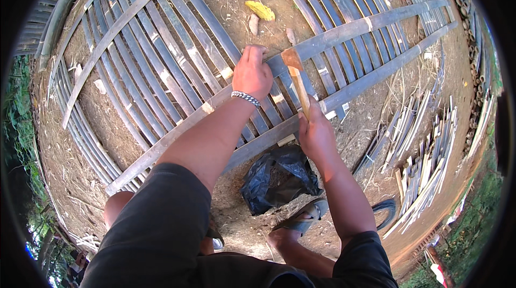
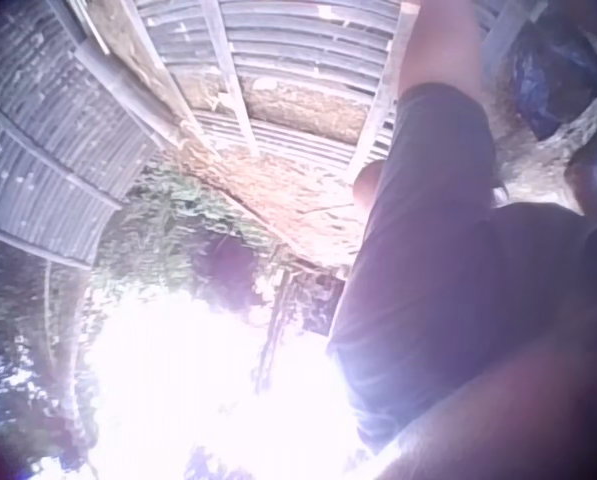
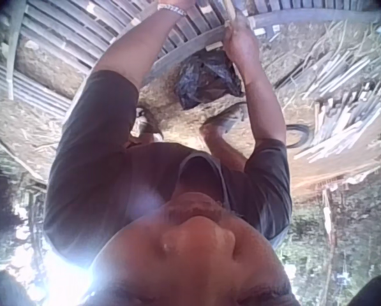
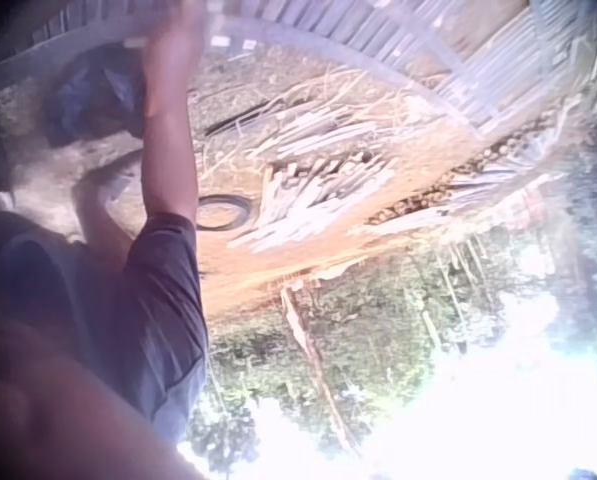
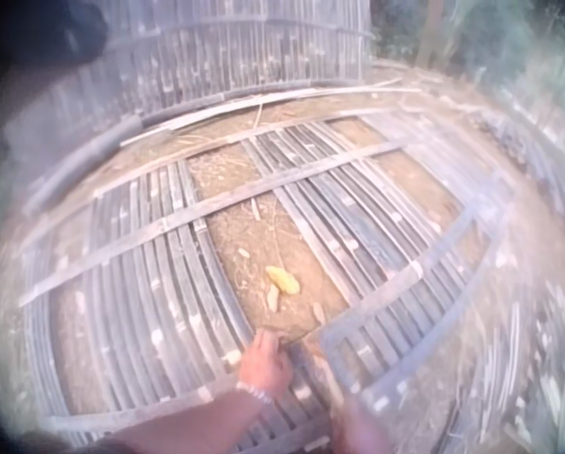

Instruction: The person builds a bamboo structure, hammering wooden pegs into a lattice of bamboo slats and picking up pegs from a black bag.

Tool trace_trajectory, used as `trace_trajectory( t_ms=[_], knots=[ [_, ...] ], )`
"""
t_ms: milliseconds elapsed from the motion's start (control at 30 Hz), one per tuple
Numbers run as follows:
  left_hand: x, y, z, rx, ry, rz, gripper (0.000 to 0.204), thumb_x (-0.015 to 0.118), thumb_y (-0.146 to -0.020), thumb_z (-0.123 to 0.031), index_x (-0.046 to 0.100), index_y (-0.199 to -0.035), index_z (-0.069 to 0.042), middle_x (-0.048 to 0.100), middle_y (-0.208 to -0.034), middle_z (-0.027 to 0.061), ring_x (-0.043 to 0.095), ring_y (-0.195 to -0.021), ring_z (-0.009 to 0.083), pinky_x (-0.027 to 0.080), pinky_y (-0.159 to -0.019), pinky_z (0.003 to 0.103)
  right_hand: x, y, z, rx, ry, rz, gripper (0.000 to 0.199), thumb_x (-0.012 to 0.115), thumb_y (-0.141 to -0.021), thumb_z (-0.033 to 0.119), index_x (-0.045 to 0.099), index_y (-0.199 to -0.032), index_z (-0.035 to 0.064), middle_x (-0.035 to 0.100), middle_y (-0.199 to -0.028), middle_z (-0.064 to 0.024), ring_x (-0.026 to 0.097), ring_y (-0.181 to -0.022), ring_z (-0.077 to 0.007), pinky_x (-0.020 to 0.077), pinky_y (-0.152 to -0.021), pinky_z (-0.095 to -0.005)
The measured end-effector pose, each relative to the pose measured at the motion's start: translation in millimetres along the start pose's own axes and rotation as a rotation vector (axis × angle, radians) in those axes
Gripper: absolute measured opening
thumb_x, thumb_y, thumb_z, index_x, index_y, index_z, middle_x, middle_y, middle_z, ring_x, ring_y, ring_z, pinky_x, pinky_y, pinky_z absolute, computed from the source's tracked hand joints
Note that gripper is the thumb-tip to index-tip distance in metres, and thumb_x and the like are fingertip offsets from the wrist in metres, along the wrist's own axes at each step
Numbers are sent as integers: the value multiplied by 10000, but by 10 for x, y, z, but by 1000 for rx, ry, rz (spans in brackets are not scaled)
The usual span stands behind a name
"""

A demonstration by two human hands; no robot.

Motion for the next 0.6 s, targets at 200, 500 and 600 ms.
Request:
trace_trajectory(
  t_ms=[200, 500, 600],
  knots=[
    [-1, 21, 92, 58, -118, 59, 381, 557, -855, -6, 525, -1227, -82, 757, -1023, 161, 713, -944, 392, 565, -843, 496, -111, 103, 290, -84, -25, -65, 520, 579, -1016, 171, 429, -1490, 18, 647, -1266, -288, 654, -1079, -500, 550, -882, -551],
    [7, 2, 15, 80, -174, 50, 362, 572, -846, -30, 563, -1205, -75, 746, -1029, 179, 697, -936, 402, 556, -854, 510, 110, 94, -6, -65, -12, -75, 510, 588, -1009, 154, 441, -1480, 24, 636, -1273, -308, 650, -1081, -506, 547, -889, -550],
    [6, -4, -63, 42, -216, 68, 368, 575, -844, -29, 562, -1209, -72, 751, -1026, 165, 694, -930, 401, 554, -862, 505, 132, 87, -97, -154, -19, -124, 509, 587, -1009, 155, 441, -1479, 23, 633, -1276, -312, 647, -1086, -507, 546, -893, -548]
  ],
)
Point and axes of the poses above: each hand's wrist, its own y-axis away from the middle knuckle, its own x-axis out of the palm, z = x × y, the point moved 2 cm from there along -y, towards the middle knuckle
